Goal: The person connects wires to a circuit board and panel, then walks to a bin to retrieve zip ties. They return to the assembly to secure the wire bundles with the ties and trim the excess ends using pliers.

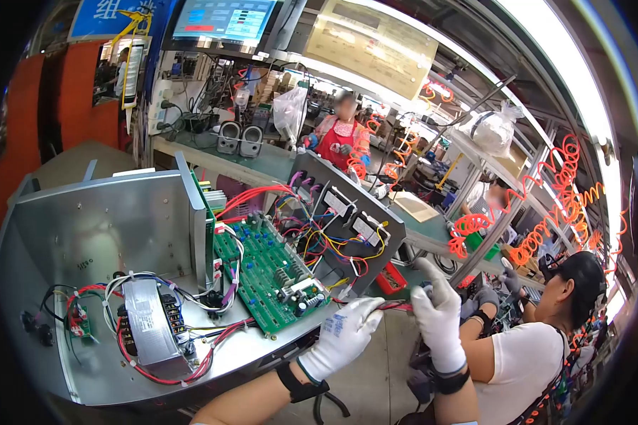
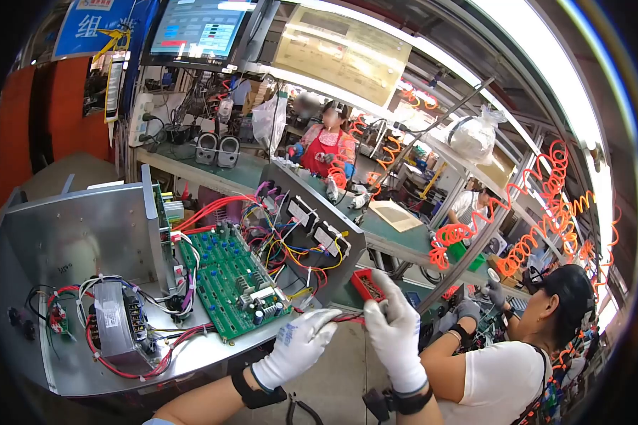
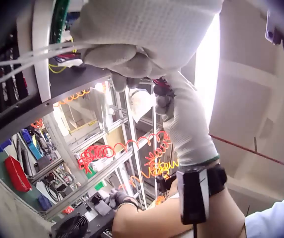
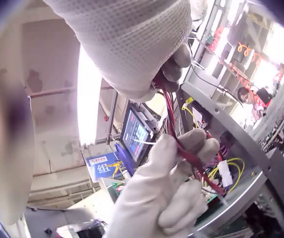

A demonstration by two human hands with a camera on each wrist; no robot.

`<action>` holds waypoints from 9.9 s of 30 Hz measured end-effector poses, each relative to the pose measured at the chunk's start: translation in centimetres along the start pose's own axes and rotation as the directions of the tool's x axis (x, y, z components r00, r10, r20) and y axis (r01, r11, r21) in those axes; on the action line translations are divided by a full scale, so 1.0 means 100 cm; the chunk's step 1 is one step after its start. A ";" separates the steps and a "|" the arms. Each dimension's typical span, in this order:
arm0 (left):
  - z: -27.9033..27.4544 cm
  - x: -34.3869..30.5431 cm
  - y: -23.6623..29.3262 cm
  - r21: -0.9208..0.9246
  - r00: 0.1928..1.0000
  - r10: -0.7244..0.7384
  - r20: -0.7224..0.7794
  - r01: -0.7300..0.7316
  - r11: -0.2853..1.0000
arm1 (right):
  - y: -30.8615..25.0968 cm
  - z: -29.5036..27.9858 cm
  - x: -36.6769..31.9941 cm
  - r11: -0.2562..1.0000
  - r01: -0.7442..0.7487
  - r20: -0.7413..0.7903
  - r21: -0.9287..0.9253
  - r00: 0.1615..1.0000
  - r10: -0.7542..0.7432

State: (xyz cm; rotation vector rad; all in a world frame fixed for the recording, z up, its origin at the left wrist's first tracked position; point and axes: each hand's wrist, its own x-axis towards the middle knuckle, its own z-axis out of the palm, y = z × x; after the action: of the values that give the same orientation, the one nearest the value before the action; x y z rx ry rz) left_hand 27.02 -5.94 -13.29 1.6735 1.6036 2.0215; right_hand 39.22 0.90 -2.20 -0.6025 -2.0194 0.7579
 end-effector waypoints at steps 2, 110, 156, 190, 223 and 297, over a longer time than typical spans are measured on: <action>-0.001 -0.004 0.009 0.030 0.997 0.026 -0.076 -0.024 0.999 | -0.003 -0.016 -0.009 0.751 -0.430 0.284 0.501 0.901 0.327; -0.155 0.061 0.145 0.851 0.857 0.059 0.511 -0.515 0.100 | 0.042 0.050 0.064 0.971 0.238 0.532 0.039 0.817 -0.221; -0.183 -0.141 0.080 0.496 0.815 -0.295 0.499 0.011 0.868 | -0.013 0.126 0.099 0.556 0.606 0.816 -0.569 0.496 0.295; -0.155 -0.113 0.088 0.355 0.852 -0.216 0.476 0.039 0.934 | -0.023 0.024 0.054 0.974 0.103 0.401 0.203 0.898 -0.179; -0.134 -0.142 0.111 0.547 0.931 -0.246 0.270 0.062 0.835 | 0.096 0.117 0.017 0.988 0.080 0.150 -0.132 0.987 -0.060; -0.014 -0.155 0.162 -0.286 0.687 -0.180 0.704 0.506 0.814 | -0.040 -0.079 -0.320 0.969 -0.074 -0.125 0.236 0.987 0.105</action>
State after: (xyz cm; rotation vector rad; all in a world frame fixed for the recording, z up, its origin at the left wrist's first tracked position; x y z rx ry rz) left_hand 40.76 -23.62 -12.01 1.4763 0.9851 1.2571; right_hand 61.53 -20.74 -13.88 -0.5960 -1.7581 0.9638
